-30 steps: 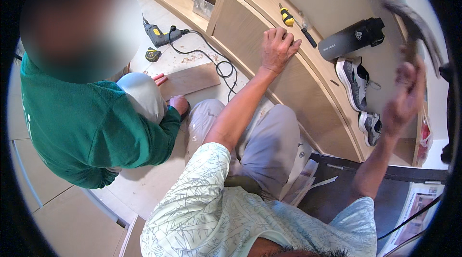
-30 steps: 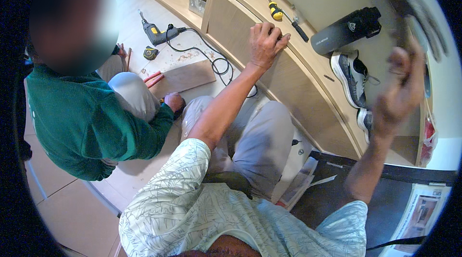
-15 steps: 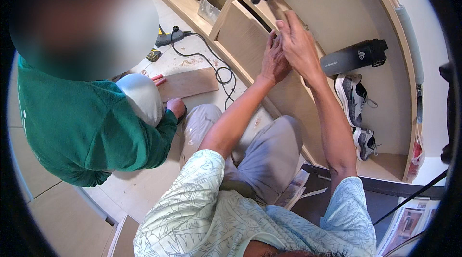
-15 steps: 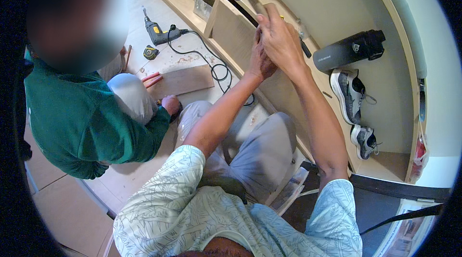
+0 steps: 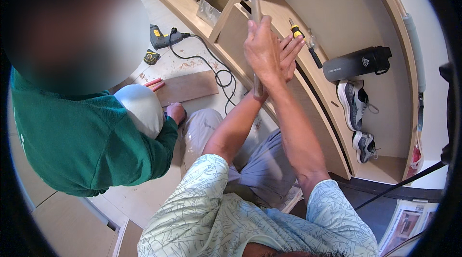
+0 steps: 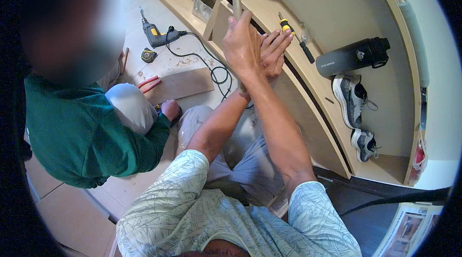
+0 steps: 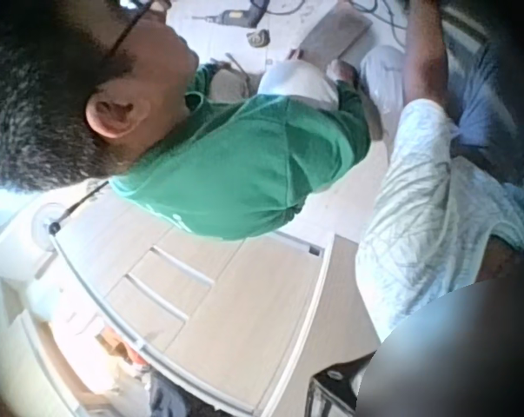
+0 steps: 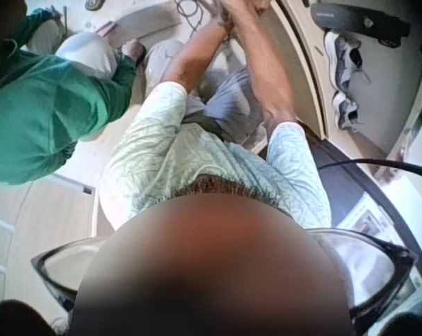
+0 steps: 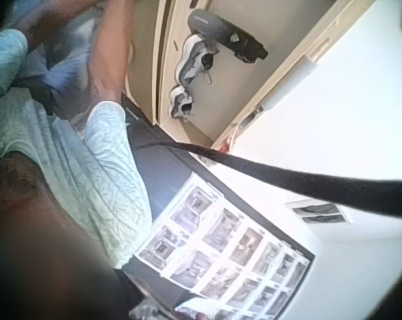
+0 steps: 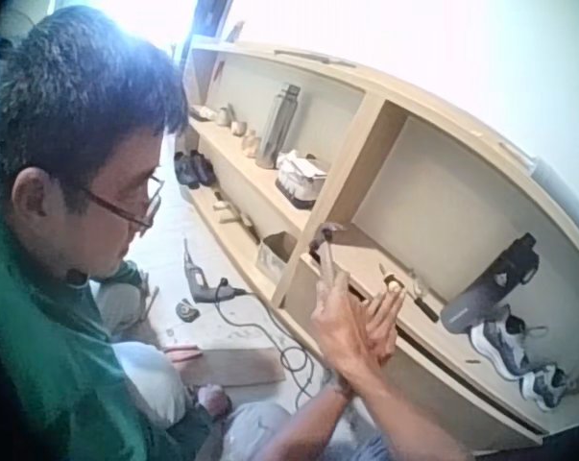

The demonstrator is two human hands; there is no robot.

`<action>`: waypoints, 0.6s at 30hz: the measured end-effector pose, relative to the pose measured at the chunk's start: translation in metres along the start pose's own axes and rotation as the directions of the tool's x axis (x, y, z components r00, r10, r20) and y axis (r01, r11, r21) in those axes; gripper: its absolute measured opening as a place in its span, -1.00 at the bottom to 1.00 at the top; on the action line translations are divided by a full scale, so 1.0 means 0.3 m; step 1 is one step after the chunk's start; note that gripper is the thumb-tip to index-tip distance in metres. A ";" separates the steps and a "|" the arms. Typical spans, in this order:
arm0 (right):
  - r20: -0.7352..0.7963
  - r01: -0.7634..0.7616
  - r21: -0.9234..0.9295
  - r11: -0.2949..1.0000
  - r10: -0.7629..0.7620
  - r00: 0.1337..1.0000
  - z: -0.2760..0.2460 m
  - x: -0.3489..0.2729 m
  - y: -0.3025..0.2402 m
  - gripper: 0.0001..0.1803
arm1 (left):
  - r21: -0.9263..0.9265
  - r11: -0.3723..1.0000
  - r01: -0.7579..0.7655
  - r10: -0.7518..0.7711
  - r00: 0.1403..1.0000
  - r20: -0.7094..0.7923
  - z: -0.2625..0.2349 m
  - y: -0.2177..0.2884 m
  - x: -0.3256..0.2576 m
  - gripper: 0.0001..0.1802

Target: The person is assembling a wooden cabinet using a screwdriver and drill. They are working on attaching parts of the cabinet together, with another person assisting in the background.

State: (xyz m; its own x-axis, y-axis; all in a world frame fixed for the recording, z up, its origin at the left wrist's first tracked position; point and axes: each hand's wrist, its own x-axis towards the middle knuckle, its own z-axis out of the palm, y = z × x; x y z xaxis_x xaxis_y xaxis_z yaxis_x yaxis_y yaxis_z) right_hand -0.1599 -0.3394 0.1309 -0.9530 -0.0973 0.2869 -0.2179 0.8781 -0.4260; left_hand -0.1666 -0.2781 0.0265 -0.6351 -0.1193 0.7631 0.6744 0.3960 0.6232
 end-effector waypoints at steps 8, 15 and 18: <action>0.002 0.037 -0.111 0.993 -0.037 0.999 -0.053 0.054 -0.047 -0.61 | -0.057 0.998 0.005 -0.006 1.000 -0.015 0.017 -0.007 0.008 -0.22; -0.007 0.082 -0.105 0.991 -0.083 0.997 -0.058 0.042 -0.032 -0.58 | -0.086 0.996 0.025 -0.023 0.999 0.024 0.015 -0.025 -0.002 -0.20; 0.088 0.059 -0.173 0.983 -0.044 0.995 -0.014 0.067 -0.007 -0.59 | -0.093 0.995 0.035 -0.032 0.999 0.037 0.018 -0.020 -0.006 -0.20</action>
State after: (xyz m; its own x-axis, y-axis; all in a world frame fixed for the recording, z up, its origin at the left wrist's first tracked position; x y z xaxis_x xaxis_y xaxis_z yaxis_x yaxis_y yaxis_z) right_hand -0.1777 -0.3413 0.1411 -0.9573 -0.1773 0.2285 -0.2344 0.9385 -0.2537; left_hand -0.1716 -0.2753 0.0205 -0.6697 -0.0977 0.7361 0.6839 0.3050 0.6627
